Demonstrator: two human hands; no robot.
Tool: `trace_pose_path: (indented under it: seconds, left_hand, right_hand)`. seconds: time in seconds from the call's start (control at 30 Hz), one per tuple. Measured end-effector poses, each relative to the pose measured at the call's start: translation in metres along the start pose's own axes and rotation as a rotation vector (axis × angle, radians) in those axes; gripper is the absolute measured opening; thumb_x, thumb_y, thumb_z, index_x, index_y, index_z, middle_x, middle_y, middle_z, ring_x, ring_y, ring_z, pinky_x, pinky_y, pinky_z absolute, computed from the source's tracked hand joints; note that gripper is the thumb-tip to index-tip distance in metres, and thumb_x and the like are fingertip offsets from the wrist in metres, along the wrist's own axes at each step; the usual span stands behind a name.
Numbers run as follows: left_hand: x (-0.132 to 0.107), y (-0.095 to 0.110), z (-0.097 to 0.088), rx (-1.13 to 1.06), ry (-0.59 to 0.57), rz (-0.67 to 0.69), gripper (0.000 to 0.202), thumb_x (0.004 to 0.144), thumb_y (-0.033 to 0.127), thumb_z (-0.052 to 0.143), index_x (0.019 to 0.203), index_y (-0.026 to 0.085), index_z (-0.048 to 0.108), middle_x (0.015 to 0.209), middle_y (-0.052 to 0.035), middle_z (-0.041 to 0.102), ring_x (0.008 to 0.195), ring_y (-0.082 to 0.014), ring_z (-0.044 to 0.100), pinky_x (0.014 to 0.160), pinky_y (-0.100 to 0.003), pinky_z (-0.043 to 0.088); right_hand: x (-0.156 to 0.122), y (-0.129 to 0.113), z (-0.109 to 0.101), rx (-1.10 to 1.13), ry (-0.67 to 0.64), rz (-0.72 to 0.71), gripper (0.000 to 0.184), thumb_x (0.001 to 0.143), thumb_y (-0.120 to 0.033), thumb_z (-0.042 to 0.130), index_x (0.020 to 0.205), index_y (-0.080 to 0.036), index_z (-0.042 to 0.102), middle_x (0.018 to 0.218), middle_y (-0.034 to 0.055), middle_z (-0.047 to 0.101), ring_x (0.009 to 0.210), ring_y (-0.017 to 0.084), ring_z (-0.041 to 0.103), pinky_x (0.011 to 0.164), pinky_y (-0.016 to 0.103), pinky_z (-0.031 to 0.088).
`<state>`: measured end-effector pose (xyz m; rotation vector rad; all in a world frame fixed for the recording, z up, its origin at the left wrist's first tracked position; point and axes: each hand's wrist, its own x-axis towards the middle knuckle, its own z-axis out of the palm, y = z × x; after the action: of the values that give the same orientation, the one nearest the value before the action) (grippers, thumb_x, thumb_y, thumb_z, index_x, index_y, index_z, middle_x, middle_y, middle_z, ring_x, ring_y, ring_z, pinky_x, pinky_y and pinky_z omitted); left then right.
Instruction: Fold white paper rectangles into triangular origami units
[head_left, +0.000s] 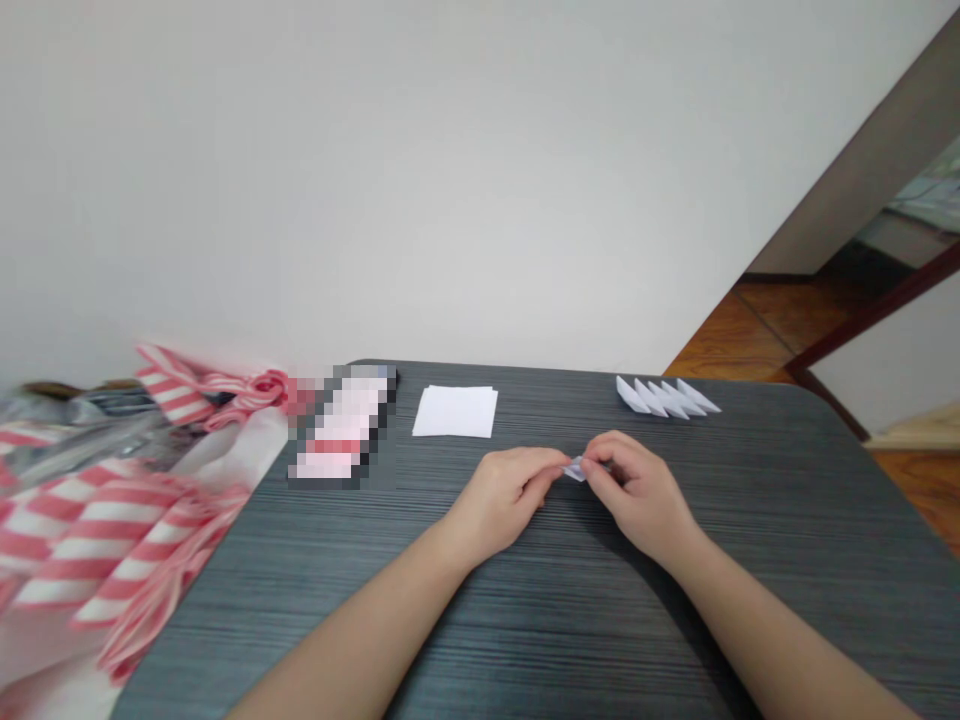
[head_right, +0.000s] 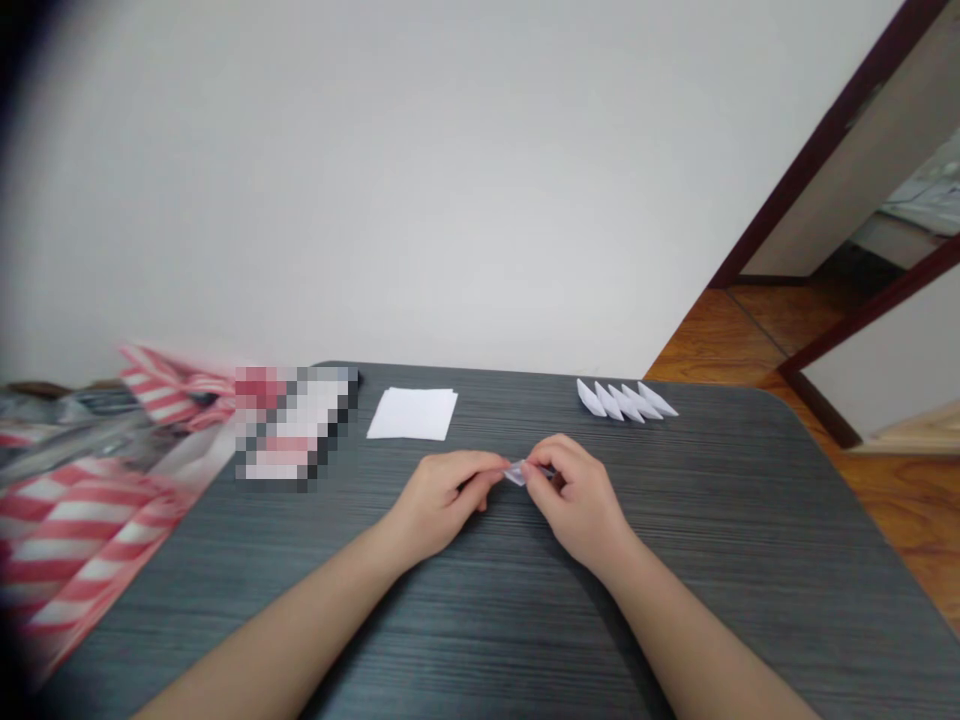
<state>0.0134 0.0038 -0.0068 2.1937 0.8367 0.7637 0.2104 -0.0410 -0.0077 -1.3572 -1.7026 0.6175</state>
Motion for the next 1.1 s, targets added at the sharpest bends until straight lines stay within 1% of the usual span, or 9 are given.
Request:
trace_pose_path:
  seconds: [0.23, 0.4, 0.57, 0.63, 0.73, 0.83, 0.93, 1.0, 1.1]
  left_hand:
    - [0.000, 0.001, -0.001, 0.018, -0.008, 0.028, 0.025, 0.100, 0.022, 0.046, 0.108, 0.018, 0.070, 0.070, 0.0012, 0.070, 0.063, -0.0107, 0.064, 0.070, -0.020, 0.049]
    - [-0.001, 0.000, -0.001, 0.036, -0.018, 0.037, 0.026, 0.100, 0.021, 0.045, 0.102, 0.018, 0.070, 0.068, 0.0014, 0.069, 0.065, -0.0108, 0.064, 0.071, -0.020, 0.048]
    - [-0.001, -0.001, -0.001, 0.038, -0.018, 0.066, 0.026, 0.099, 0.018, 0.045, 0.104, 0.019, 0.070, 0.067, 0.0021, 0.068, 0.063, -0.0108, 0.063, 0.069, -0.021, 0.048]
    - [-0.001, 0.000, -0.001, 0.014, -0.011, 0.026, 0.026, 0.099, 0.019, 0.045, 0.101, 0.019, 0.071, 0.065, 0.0027, 0.066, 0.061, -0.0102, 0.063, 0.067, -0.020, 0.047]
    - [0.000, 0.001, -0.001, -0.072, 0.042, -0.078, 0.023, 0.098, 0.020, 0.047, 0.097, 0.018, 0.070, 0.061, 0.0040, 0.063, 0.055, -0.0088, 0.061, 0.062, -0.019, 0.047]
    - [0.000, 0.000, 0.000, -0.163, 0.104, -0.175, 0.020, 0.097, 0.023, 0.049, 0.098, 0.018, 0.069, 0.057, 0.0053, 0.061, 0.051, -0.0084, 0.060, 0.058, -0.018, 0.047]
    - [-0.001, -0.001, 0.002, -0.220, 0.120, -0.218, 0.020, 0.097, 0.024, 0.049, 0.098, 0.018, 0.069, 0.055, 0.0059, 0.060, 0.049, -0.0084, 0.059, 0.056, -0.018, 0.047]
    - [-0.001, -0.001, 0.002, -0.242, 0.110, -0.224, 0.020, 0.097, 0.024, 0.050, 0.096, 0.018, 0.068, 0.055, 0.0060, 0.060, 0.048, -0.0082, 0.059, 0.055, -0.018, 0.047]
    - [-0.001, -0.002, 0.001, -0.249, 0.094, -0.221, 0.019, 0.096, 0.023, 0.050, 0.095, 0.018, 0.069, 0.055, 0.0058, 0.061, 0.049, -0.0082, 0.059, 0.054, -0.018, 0.047]
  right_hand:
    - [0.001, -0.001, 0.001, -0.033, 0.019, -0.007, 0.013, 0.090, -0.018, 0.057, 0.078, -0.019, 0.061, 0.082, 0.0043, 0.063, 0.072, 0.016, 0.058, 0.063, 0.027, 0.044]
    - [0.002, -0.002, 0.001, -0.047, 0.010, 0.006, 0.013, 0.090, -0.017, 0.058, 0.077, -0.019, 0.062, 0.081, 0.0040, 0.063, 0.071, 0.016, 0.058, 0.062, 0.027, 0.044]
    - [0.002, 0.000, 0.001, -0.035, 0.018, 0.016, 0.013, 0.090, -0.019, 0.059, 0.077, -0.019, 0.063, 0.081, 0.0041, 0.064, 0.073, 0.017, 0.059, 0.064, 0.028, 0.044]
    - [0.002, 0.002, 0.001, -0.010, 0.025, 0.020, 0.011, 0.090, -0.021, 0.059, 0.080, -0.019, 0.064, 0.083, 0.0045, 0.065, 0.076, 0.018, 0.060, 0.067, 0.029, 0.046]
    - [-0.001, 0.006, -0.001, 0.070, 0.045, 0.063, 0.012, 0.093, -0.026, 0.057, 0.089, -0.020, 0.066, 0.089, 0.0054, 0.066, 0.079, 0.018, 0.062, 0.068, 0.029, 0.047]
    - [-0.003, 0.010, -0.001, 0.171, 0.071, 0.169, 0.014, 0.094, -0.030, 0.055, 0.097, -0.020, 0.065, 0.086, 0.0048, 0.067, 0.070, 0.016, 0.061, 0.060, 0.028, 0.046]
    - [-0.004, 0.013, 0.000, 0.237, 0.099, 0.237, 0.017, 0.093, -0.032, 0.057, 0.103, -0.020, 0.061, 0.080, 0.0034, 0.068, 0.063, 0.015, 0.060, 0.055, 0.026, 0.045]
    - [-0.004, 0.013, 0.000, 0.212, 0.094, 0.266, 0.018, 0.093, -0.034, 0.057, 0.102, -0.019, 0.062, 0.075, 0.0026, 0.068, 0.061, 0.015, 0.060, 0.055, 0.026, 0.044]
    - [-0.003, 0.010, -0.002, 0.118, 0.061, 0.298, 0.019, 0.093, -0.035, 0.056, 0.095, -0.019, 0.067, 0.070, 0.0019, 0.069, 0.061, 0.016, 0.060, 0.057, 0.027, 0.045]
